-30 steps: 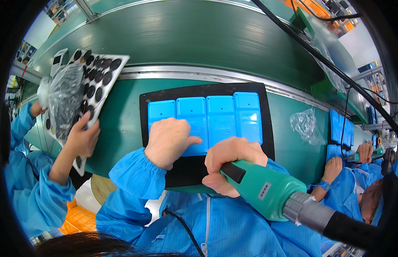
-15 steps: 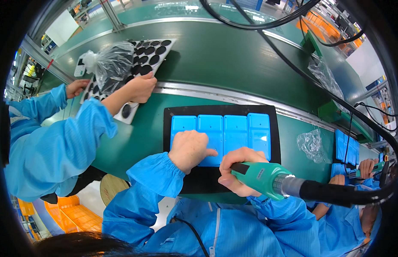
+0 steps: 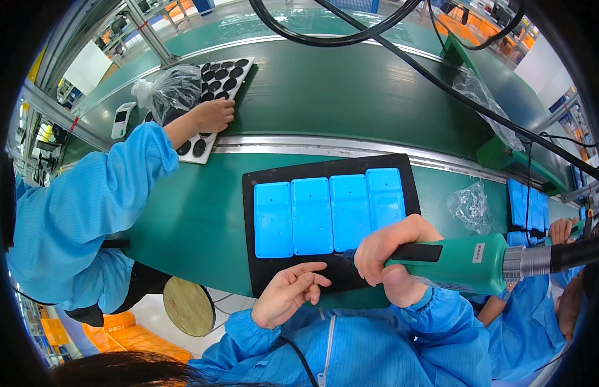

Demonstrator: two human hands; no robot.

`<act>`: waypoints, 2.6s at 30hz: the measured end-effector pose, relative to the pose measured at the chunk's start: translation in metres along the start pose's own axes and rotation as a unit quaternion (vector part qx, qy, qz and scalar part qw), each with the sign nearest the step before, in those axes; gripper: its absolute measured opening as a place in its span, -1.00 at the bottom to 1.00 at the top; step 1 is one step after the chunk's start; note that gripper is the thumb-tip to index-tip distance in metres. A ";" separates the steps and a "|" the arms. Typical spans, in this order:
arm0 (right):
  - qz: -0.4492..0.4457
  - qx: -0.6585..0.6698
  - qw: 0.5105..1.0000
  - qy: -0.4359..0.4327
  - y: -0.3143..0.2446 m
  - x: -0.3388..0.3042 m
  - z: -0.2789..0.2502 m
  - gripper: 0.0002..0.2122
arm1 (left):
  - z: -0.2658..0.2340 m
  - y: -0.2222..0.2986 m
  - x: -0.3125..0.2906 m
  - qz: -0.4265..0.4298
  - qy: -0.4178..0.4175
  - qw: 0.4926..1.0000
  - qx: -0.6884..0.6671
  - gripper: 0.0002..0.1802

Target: The person fastens screws into blue plastic housings with an electric screwdriver, securing circuit board components into place.

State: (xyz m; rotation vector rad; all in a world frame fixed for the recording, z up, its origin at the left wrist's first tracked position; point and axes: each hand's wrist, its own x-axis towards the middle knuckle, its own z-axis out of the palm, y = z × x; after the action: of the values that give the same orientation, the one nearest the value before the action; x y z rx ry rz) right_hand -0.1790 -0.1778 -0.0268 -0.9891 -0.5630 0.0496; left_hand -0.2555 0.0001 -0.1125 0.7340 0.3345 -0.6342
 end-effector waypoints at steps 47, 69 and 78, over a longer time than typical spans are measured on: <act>0.034 0.015 0.994 -0.099 0.047 0.014 0.030 -0.82 | -0.018 0.096 0.034 0.335 0.110 0.559 0.750 -0.83; 0.008 -0.128 0.985 -0.113 0.069 0.014 0.046 -0.74 | 0.004 0.121 0.055 0.140 0.002 0.505 0.852 -0.68; 0.044 -0.167 0.977 -0.122 0.073 0.010 0.042 -0.77 | 0.006 0.123 0.053 0.120 -0.014 0.517 0.847 -0.68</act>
State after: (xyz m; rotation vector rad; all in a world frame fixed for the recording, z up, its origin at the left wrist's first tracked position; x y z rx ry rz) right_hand -0.1751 -0.1014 -0.0633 -1.3454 -0.7696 0.1611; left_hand -0.1353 0.0435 -0.0707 2.6245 -0.6431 -0.5404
